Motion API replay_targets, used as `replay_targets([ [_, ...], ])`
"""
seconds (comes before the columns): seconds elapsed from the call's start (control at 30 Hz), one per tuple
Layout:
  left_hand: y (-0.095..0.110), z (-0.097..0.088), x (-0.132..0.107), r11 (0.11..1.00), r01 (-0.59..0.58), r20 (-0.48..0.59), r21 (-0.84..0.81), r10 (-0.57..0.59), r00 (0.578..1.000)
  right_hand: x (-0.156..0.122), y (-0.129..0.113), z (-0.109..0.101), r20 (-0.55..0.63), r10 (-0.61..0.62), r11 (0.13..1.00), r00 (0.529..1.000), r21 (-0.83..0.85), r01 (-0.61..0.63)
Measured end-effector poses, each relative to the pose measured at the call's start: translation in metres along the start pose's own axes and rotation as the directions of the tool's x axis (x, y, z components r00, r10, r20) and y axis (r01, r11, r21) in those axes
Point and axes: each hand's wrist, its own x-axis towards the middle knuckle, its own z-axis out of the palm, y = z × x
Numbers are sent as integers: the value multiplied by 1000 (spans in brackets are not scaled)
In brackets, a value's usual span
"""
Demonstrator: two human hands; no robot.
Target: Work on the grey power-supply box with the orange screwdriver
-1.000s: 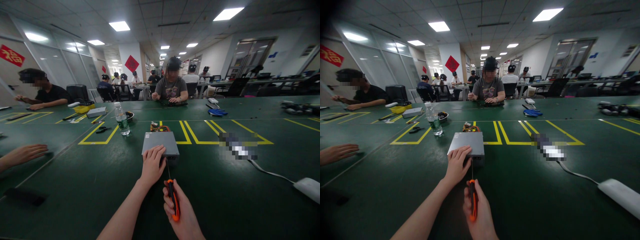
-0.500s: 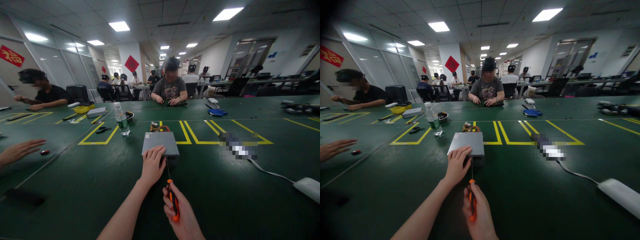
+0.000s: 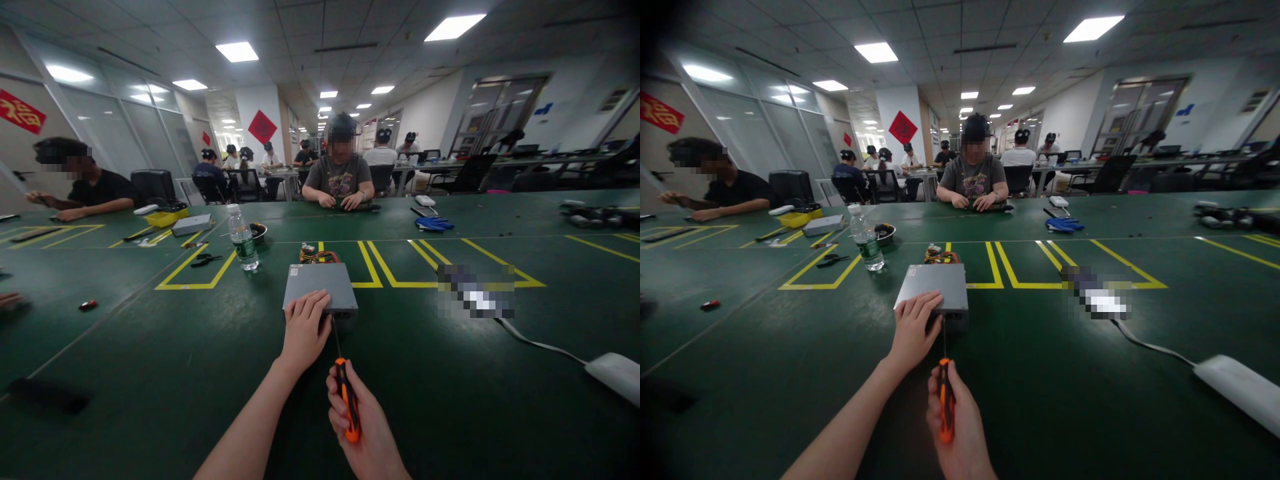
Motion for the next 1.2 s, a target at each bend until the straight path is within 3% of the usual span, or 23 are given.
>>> replay_targets([
  [0.57, 0, 0, 0, 1000, 1, 1, -2, -1, 1000, 1, 0, 1, 8, 15, 1000, 1000, 17, -15],
  [0.83, 0, 0, 0, 1000, 0, 6, -10, 0, 1000, 2, 3, -4, 0, -84, 996, 997, -30, 84],
  [0.97, 0, 0, 1, 1000, -4, -2, -8, 4, 1000, -1, -3, -7, 6, -34, 999, 999, -29, 34],
  [1.2, -2, 0, 1, 1000, -16, -4, 3, 16, 1000, -10, -21, -25, -8, -70, 994, 998, -79, 69],
])
